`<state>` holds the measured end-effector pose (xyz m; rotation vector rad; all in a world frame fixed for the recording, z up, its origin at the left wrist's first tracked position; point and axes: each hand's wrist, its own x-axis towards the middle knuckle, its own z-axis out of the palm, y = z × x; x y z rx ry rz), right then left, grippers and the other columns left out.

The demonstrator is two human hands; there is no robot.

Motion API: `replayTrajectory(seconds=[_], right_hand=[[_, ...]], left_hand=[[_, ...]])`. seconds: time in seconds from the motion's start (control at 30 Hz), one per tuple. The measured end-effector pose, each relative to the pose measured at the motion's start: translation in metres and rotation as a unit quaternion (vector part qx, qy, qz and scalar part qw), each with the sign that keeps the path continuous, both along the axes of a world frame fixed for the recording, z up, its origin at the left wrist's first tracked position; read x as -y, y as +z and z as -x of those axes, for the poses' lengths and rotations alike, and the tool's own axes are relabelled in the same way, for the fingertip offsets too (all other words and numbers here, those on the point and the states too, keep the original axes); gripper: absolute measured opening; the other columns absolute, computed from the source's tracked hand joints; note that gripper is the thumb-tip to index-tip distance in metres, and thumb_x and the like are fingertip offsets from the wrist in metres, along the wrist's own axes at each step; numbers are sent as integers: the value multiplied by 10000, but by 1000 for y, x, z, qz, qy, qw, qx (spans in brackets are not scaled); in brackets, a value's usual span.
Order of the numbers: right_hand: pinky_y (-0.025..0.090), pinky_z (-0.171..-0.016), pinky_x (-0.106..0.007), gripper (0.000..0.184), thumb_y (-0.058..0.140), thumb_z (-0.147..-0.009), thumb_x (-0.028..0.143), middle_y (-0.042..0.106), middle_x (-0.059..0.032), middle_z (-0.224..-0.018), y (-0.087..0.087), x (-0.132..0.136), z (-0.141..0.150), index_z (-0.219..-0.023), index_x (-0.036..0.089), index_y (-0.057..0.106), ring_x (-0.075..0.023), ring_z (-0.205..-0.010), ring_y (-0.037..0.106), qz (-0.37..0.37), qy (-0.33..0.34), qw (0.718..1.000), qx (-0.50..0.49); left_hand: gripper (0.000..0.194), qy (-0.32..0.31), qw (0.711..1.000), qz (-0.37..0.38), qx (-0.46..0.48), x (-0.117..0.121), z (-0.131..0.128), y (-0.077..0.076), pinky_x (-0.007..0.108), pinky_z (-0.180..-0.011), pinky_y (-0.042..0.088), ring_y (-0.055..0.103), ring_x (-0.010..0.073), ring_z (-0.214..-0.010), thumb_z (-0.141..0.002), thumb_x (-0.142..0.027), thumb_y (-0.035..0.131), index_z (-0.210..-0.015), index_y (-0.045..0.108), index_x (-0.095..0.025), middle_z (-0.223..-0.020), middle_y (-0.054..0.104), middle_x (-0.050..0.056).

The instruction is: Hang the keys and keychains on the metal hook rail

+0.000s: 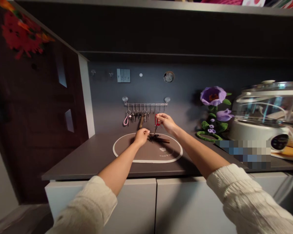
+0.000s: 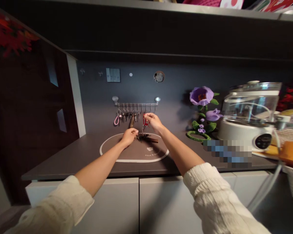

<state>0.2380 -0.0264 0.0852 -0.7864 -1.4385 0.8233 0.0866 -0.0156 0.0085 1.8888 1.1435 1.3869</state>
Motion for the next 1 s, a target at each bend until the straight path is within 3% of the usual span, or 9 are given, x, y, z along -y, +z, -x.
replayTrajectory(seconds=[0.13,0.23,0.47,0.6,0.8,1.0], right_hand=[[318,-449,-176,156,602,-674,279,482,50,-583,9,-8,-2,-752,165,530,-48,-463,387,0,-44,997,61],[324,-456,-179,69,554,-718,218,475,48,-559,19,-18,-5,-744,159,527,-54,-459,392,-19,-88,984,151],[381,-606,-198,67,578,-721,173,613,-7,-677,45,-43,-4,-746,144,633,-87,-611,513,-105,-268,886,364],[395,-635,-216,144,567,-736,174,656,-31,-744,54,-56,3,-831,160,674,-118,-669,556,-101,-311,859,394],[417,-667,-217,209,548,-745,184,680,-43,-812,57,-76,8,-904,178,683,-130,-714,583,-105,-328,854,390],[432,-709,-224,241,515,-751,156,684,-68,-892,61,-80,12,-915,186,688,-158,-794,611,-99,-351,837,407]], left_hand=[[195,80,981,-125,-123,-4,6,-2,256,-730,413,572,140,-747,-815,-226,462,-761,633,-150,-788,646,60],[211,106,973,-135,-154,-5,8,-3,253,-746,401,572,150,-794,-827,-238,447,-776,638,-162,-840,648,70],[238,152,977,-85,-121,-14,7,-7,237,-694,388,577,140,-751,-835,-263,440,-732,626,-155,-805,658,70],[253,173,979,-57,-94,-18,7,-10,236,-643,379,573,138,-683,-836,-276,435,-718,621,-151,-744,660,69],[243,184,980,-40,-57,-21,7,-12,231,-661,391,593,144,-730,-830,-270,443,-730,628,-147,-789,672,83],[245,188,980,-29,-59,-21,7,-12,231,-647,390,593,146,-711,-828,-277,443,-731,632,-154,-776,673,76]])
